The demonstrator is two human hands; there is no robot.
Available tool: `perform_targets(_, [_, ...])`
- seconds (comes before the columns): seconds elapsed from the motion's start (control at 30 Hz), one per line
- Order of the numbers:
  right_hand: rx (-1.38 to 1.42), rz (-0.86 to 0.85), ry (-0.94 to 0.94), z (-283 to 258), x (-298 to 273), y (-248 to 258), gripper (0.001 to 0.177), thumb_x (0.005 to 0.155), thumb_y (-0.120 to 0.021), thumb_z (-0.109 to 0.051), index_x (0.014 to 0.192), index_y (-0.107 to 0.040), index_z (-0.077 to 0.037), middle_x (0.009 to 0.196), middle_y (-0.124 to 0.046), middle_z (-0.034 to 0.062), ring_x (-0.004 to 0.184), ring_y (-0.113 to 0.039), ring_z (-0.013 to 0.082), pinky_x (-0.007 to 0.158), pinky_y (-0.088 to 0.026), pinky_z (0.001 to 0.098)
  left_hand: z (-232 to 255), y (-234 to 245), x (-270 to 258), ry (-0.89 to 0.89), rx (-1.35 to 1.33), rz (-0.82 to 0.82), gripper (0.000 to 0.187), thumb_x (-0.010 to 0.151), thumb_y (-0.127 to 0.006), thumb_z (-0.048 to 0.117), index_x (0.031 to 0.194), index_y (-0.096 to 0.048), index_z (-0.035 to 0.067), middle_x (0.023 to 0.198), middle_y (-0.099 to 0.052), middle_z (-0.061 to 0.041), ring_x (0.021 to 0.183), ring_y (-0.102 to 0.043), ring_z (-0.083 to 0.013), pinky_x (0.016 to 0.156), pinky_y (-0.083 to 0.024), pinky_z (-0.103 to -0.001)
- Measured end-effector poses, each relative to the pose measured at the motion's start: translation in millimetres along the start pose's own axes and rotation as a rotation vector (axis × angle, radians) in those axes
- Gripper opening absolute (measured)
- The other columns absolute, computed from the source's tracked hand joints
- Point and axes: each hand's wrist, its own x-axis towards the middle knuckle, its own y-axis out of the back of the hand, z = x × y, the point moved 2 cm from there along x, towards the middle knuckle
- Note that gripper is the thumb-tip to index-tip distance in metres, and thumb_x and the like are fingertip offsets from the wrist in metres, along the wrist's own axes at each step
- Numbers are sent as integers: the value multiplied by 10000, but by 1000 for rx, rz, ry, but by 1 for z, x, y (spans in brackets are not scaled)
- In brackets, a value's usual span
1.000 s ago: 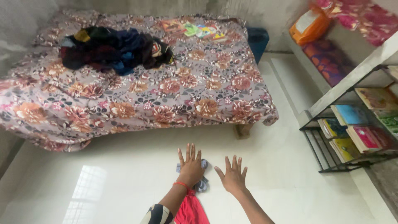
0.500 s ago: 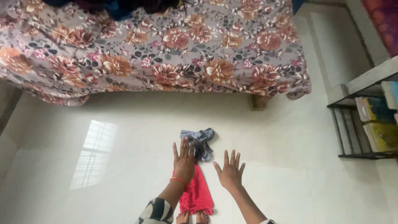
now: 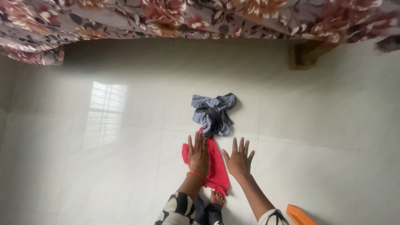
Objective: The person picks up clothing items from the floor, shakes them out, and spreads them onto a bed to fold them.
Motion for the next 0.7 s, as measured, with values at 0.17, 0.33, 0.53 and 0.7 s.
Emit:
perform_targets(0.17, [24,23,14,-14,39,-44,827,978,-421,-645,1592,-256,-116,1659,-206,202,1556,-101,394,1184,-139,670,-3,-30,36,-34,78,-83,767,946,-501,215,1622,-184,40,1706,-38,-194,1564,60,-345,1209,96,-579])
perform_targets(0.33, [20,28,15,-17,74,-80,780,977,-432,-631,1580,-286,-157,1648,-265,187,1544,-161,384,1185,-161,658,-14,-61,94,-30,174,62,661,985,-483,247,1587,-269,78,1705,-107,-124,1576,24,-309,1234,89,-576])
perform_targets(0.53, [185,16,21,-7,121,-120,815,948,-616,-424,1594,-249,-88,1527,-456,216,1345,-491,412,1062,-460,488,-20,-61,136,-85,408,-240,628,1014,-444,263,1574,-336,1,1708,-140,-204,1581,-14,-386,1213,84,-580])
perform_targets(0.7, [349,-40,-57,3,147,-143,826,938,-688,-247,1607,-228,-98,1380,-535,294,1093,-653,439,913,-546,484,-13,-107,182,5,462,46,738,968,-459,187,1630,-166,46,1682,-157,-155,1548,-117,-354,1217,9,-592])
